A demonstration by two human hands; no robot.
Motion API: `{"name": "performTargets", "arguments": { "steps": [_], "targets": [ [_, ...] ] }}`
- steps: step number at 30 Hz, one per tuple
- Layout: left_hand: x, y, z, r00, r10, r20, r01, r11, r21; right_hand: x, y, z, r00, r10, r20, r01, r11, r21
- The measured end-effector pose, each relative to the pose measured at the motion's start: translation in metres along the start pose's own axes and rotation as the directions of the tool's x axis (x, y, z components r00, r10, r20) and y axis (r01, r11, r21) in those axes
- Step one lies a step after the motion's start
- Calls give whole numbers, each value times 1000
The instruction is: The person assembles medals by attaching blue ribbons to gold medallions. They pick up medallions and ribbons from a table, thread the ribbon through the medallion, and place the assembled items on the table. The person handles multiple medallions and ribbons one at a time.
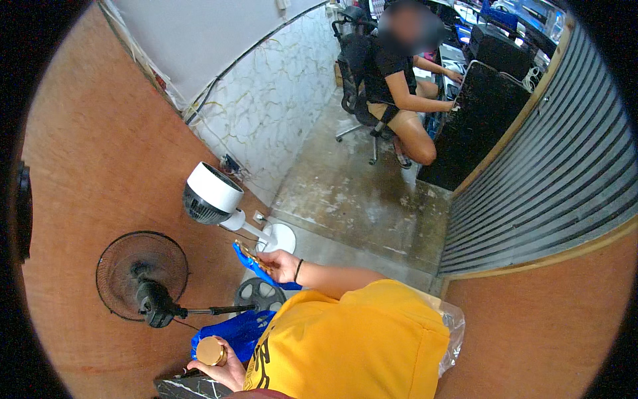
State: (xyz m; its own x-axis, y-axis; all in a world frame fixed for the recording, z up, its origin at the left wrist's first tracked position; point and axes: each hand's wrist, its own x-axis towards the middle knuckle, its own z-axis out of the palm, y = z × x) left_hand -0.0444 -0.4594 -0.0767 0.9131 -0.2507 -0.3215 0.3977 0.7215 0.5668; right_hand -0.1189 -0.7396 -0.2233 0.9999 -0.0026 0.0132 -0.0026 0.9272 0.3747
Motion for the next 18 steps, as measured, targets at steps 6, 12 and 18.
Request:
{"name": "performTargets", "arguments": {
  "steps": [6,12,18],
  "targets": [
    [-8,4,18,995,84,-60,-79,994,76,-3,17,-31,993,113,-33,-115,992,-48],
    [-12,3,19,995,16,103,-17,1000,8,1,24,-10,974,216,67,-212,976,-57],
    [-20,-1,23,980,-57,189,69,996,-59,2,28,-4,987,162,-23,-163,982,-95]
  ]
}}
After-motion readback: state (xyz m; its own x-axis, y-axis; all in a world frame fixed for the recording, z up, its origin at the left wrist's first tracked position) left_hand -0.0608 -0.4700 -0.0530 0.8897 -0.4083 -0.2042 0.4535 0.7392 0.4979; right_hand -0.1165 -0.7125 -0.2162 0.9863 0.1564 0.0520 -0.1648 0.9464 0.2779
